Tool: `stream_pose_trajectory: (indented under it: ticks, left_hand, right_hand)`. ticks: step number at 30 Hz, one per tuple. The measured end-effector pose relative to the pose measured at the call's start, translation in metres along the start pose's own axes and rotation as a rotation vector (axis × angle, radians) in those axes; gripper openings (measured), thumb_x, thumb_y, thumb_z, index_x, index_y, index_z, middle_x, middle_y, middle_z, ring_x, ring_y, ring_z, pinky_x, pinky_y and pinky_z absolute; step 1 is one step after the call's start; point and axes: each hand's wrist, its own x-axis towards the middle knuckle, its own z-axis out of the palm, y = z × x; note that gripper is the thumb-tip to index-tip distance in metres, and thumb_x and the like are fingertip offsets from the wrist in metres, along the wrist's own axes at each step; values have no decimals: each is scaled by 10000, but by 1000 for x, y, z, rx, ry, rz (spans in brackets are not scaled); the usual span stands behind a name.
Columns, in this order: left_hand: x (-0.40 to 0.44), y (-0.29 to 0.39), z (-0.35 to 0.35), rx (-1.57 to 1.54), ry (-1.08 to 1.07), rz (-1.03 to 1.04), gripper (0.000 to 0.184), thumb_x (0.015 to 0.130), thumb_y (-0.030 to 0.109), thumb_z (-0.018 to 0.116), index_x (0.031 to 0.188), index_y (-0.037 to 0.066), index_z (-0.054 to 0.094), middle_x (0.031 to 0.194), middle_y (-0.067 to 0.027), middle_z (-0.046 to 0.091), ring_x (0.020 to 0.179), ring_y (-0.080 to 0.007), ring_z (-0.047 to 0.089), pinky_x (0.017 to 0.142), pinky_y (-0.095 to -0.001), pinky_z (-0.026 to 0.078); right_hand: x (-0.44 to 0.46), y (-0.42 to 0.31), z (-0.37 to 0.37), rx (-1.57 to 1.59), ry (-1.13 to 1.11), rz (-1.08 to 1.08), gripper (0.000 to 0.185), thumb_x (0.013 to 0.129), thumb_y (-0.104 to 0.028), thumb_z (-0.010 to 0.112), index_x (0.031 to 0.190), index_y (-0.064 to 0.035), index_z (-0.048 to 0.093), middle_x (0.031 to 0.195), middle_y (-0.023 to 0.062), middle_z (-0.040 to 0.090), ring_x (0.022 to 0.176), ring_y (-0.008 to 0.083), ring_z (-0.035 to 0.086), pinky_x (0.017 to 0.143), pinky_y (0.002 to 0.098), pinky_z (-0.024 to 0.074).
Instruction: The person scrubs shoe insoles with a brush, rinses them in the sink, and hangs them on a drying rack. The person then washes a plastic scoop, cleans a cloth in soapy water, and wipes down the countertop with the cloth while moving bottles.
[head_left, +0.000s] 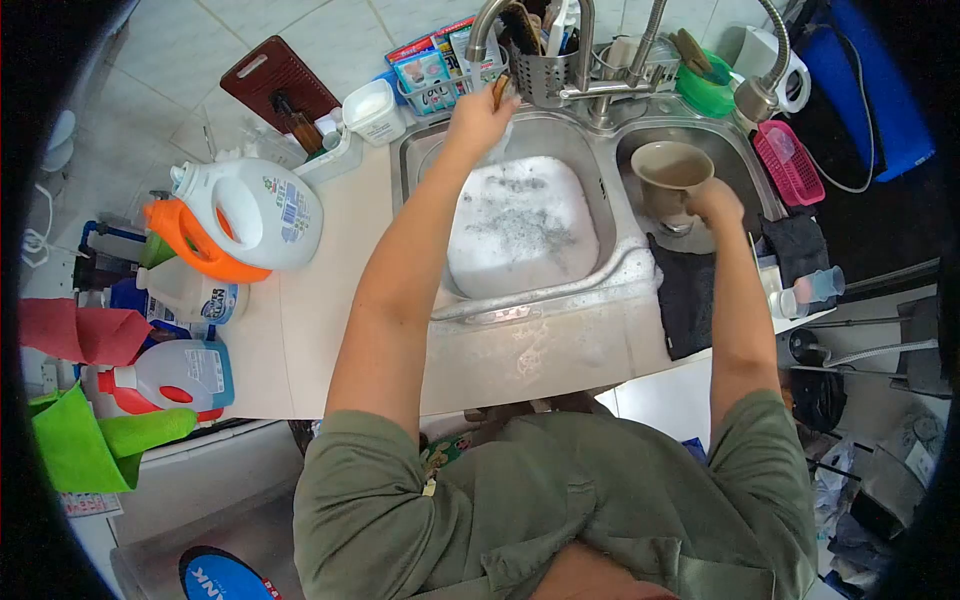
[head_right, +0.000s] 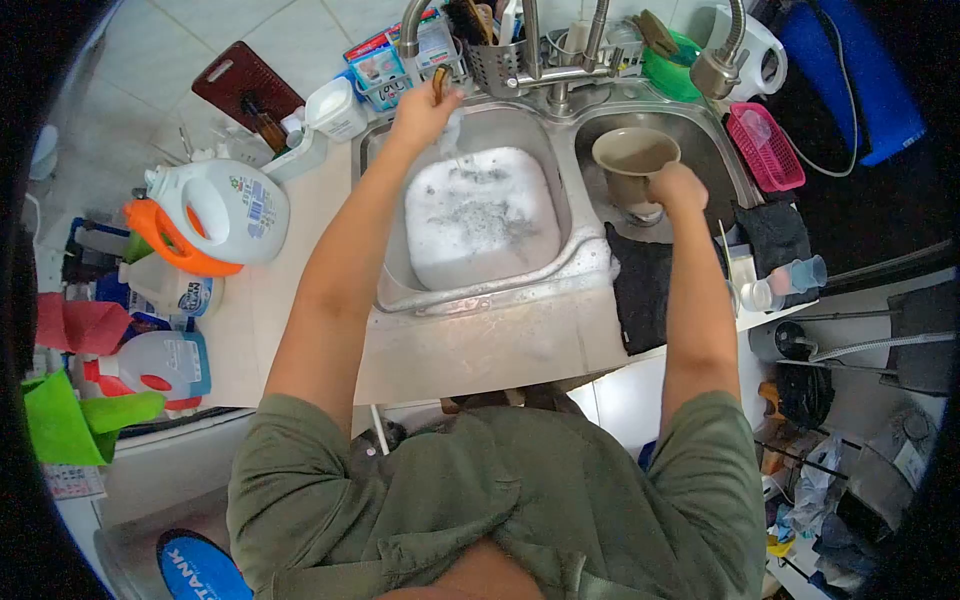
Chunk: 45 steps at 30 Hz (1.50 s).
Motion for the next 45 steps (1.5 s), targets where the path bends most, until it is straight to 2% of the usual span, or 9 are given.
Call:
stream_pose_trajectory:
  ticks: [3, 10, 13, 28, 38, 40, 41, 43, 45]
  left_hand:
    - [3, -3, -4, -28, -4, -118, 298, 804, 297, 561, 854, 3, 577, 734, -154, 609, 731, -290, 588, 677, -367, 441]
    - [-1, -15, -12, -80, -41, -64, 278, 828, 265, 528, 906, -2, 530, 778, -176, 607, 765, -322, 585, 696, -388, 434]
    - [-10, -15, -23, -351, -118, -14, 257, 838, 238, 515, 945, 5, 505, 808, -164, 611, 788, -308, 587, 693, -366, 438]
    - [-33, -5, -67, -245, 189, 81, 316, 863, 271, 519, 998, -12, 483, 823, -112, 638, 725, -208, 594, 681, -309, 446]
    - [-13, -51, 21, -744, 163, -241, 251, 799, 111, 584, 967, 40, 412, 857, -67, 541, 807, -145, 521, 730, -292, 422]
    - [-10, -48, 28, -789, 204, -260, 246, 799, 101, 576, 971, 31, 416, 854, -87, 558, 795, -161, 542, 716, -304, 430]
    - [-10, -47, 29, -823, 250, -283, 241, 799, 92, 569, 975, 22, 420, 851, -106, 575, 783, -178, 563, 702, -317, 439]
    - [-8, -39, 31, -845, 269, -329, 215, 812, 102, 544, 971, 2, 438, 835, -134, 598, 763, -211, 597, 672, -334, 454]
    - [-6, -31, 25, -602, 464, -357, 193, 824, 125, 526, 948, -3, 452, 812, -128, 597, 744, -208, 599, 664, -327, 459]
  right_hand:
    - [-78, -16, -68, -100, 119, -63, 319, 643, -204, 638, 925, -54, 640, 967, 166, 614, 905, 319, 591, 756, 405, 474]
    - [-143, -14, -96, 61, 339, -307, 314, 613, -201, 636, 878, -38, 597, 836, 168, 616, 835, 323, 592, 732, 411, 458]
    - [-153, -41, -93, 95, 149, -435, 337, 595, -210, 649, 890, -52, 610, 849, 167, 618, 835, 315, 592, 731, 410, 459]
    - [-84, -169, 55, 185, 37, -706, 365, 666, -218, 640, 999, -84, 573, 895, 141, 622, 858, 305, 591, 733, 405, 469]
    - [-76, -162, 54, 101, -172, -654, 525, 691, -337, 644, 1114, -50, 526, 982, 191, 591, 942, 332, 563, 790, 394, 450]
    - [-58, -181, 65, 481, 430, -587, 421, 760, -364, 601, 1054, -66, 552, 913, 203, 600, 895, 297, 586, 781, 393, 452]
    - [-45, -196, 68, 481, 430, -586, 421, 760, -364, 601, 1054, -66, 552, 913, 203, 600, 895, 297, 586, 781, 393, 452]
    - [-31, -228, 61, 1171, 214, -644, 417, 808, -413, 540, 1019, -54, 569, 811, 204, 604, 836, 299, 600, 756, 402, 455]
    - [-46, -238, 38, 1244, -42, -567, 408, 828, -409, 515, 1001, -44, 574, 763, 196, 602, 795, 287, 604, 730, 401, 458]
